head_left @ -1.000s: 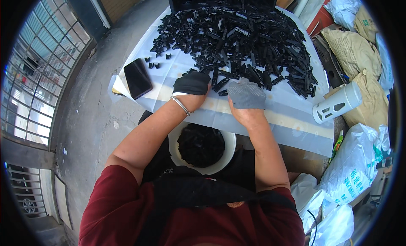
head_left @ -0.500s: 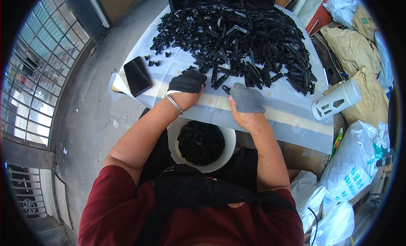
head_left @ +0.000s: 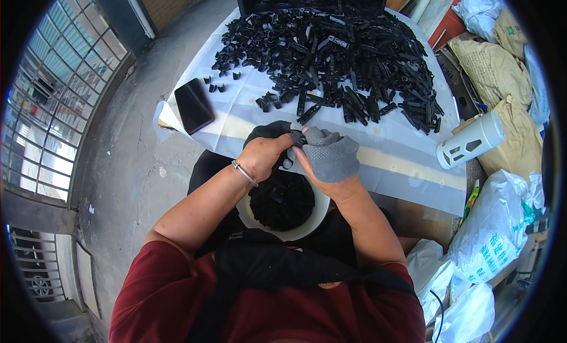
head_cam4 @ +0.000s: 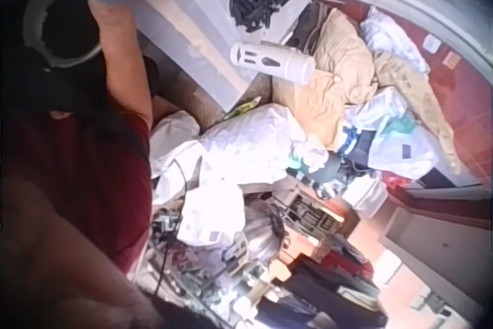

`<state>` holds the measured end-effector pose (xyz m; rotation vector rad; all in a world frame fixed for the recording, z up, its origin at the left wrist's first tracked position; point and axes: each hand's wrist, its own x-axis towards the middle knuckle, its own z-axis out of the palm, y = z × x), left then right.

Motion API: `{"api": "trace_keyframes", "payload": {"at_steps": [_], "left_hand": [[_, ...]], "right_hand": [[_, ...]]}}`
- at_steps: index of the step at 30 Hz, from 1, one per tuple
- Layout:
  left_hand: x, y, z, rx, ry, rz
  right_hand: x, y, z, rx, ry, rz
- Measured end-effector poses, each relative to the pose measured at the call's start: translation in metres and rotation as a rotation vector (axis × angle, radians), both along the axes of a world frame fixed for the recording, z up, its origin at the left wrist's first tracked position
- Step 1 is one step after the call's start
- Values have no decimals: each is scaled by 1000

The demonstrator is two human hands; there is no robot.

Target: Trimming or processing small black parts with a hand tool at a workstation and sorting them into a container.

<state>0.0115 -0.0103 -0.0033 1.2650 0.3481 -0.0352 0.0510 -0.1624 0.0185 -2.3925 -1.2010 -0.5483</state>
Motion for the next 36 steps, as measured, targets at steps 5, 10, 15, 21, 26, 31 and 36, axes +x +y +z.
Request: {"api": "trace_keyframes", "payload": {"at_steps": [5, 10, 15, 21, 26, 31, 36], "left_hand": [[-12, 1, 14, 346, -103, -187], [-17, 2, 15, 620, -136, -243], [-14, 4, 16, 582, -124, -125], [-18, 2, 9, 746, -339, -159], [-18, -3, 13, 520, -199, -119], [-19, 1, 16, 562, -157, 0], [-20, 1, 14, 617, -213, 15]], "right_hand": [[6, -8, -11, 88, -69, 106], [7, -10, -6, 138, 159, 184], [5, -11, -6, 260, 199, 199], [-4, -6, 1, 168, 66, 137], [2, -4, -10, 355, 92, 262], [1, -16, -6, 189, 4, 181], [-3, -12, -1, 119, -110, 122]]}}
